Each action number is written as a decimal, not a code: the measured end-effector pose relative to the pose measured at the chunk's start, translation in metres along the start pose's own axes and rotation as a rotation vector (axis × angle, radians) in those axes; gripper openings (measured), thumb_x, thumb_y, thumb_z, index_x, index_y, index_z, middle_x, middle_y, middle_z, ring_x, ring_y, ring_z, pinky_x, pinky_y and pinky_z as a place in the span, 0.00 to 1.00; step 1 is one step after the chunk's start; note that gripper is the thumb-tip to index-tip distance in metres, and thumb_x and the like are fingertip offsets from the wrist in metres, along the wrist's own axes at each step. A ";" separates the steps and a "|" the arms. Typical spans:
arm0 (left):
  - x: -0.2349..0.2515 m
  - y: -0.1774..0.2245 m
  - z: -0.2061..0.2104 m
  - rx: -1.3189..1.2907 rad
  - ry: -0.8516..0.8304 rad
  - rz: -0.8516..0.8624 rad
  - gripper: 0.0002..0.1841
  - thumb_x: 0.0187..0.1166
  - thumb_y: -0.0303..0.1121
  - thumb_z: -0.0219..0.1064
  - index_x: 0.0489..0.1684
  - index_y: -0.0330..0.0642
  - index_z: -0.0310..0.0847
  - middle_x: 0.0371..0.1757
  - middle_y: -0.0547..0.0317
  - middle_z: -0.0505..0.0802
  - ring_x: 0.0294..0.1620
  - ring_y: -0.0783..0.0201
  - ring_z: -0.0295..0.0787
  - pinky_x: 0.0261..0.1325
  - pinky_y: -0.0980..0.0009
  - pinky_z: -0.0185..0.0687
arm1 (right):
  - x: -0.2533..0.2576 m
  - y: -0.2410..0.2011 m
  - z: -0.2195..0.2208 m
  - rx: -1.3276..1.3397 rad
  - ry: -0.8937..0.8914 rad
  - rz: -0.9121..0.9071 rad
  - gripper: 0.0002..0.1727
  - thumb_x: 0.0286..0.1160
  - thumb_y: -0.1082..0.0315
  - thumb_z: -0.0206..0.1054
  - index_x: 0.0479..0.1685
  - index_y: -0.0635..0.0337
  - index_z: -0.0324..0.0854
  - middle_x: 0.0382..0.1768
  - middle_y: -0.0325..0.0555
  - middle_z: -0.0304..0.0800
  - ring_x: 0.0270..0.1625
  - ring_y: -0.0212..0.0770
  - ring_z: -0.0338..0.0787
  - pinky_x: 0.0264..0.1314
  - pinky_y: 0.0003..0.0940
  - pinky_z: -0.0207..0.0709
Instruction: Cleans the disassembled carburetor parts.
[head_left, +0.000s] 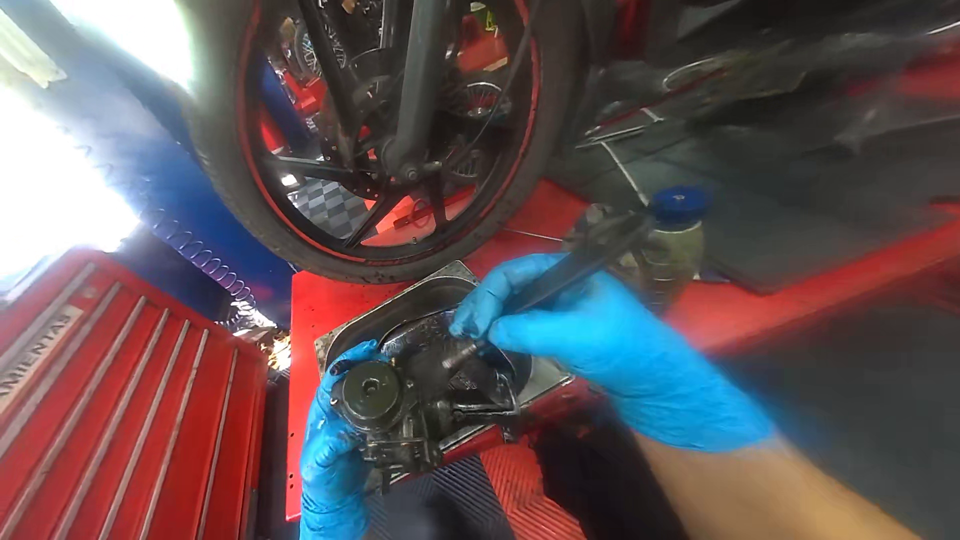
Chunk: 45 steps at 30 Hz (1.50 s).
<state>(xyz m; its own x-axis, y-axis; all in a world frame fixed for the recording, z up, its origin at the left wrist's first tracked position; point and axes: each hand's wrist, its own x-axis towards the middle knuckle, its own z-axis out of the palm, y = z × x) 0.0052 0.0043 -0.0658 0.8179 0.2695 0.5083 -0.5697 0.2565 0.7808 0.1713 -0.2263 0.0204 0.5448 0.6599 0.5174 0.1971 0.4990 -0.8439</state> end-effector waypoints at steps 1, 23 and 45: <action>0.001 -0.001 -0.003 0.025 -0.019 -0.011 0.28 0.72 0.38 0.70 0.73 0.39 0.79 0.69 0.47 0.88 0.67 0.59 0.86 0.69 0.62 0.82 | -0.003 -0.007 0.003 0.018 -0.059 -0.025 0.06 0.62 0.80 0.70 0.37 0.65 0.87 0.35 0.52 0.94 0.37 0.42 0.94 0.37 0.32 0.90; 0.008 0.017 -0.005 0.306 0.254 -0.042 0.25 0.69 0.41 0.72 0.67 0.44 0.82 0.51 0.58 0.93 0.39 0.71 0.90 0.41 0.72 0.89 | 0.001 0.055 -0.013 -0.432 0.039 0.183 0.05 0.70 0.68 0.75 0.41 0.49 0.94 0.38 0.31 0.97 0.39 0.29 0.93 0.43 0.30 0.91; 0.025 -0.003 0.029 -0.074 0.804 -0.211 0.17 0.79 0.29 0.65 0.66 0.43 0.79 0.50 0.46 0.91 0.44 0.56 0.92 0.44 0.58 0.90 | 0.000 0.026 0.024 -0.338 0.349 -0.066 0.10 0.78 0.74 0.67 0.52 0.62 0.90 0.41 0.48 0.96 0.35 0.44 0.96 0.41 0.39 0.96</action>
<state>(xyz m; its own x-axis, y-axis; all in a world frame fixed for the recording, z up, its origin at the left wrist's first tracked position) 0.0302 -0.0170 -0.0447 0.6178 0.7821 -0.0820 -0.4378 0.4287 0.7902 0.1566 -0.2000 0.0015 0.7518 0.3764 0.5414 0.4625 0.2843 -0.8398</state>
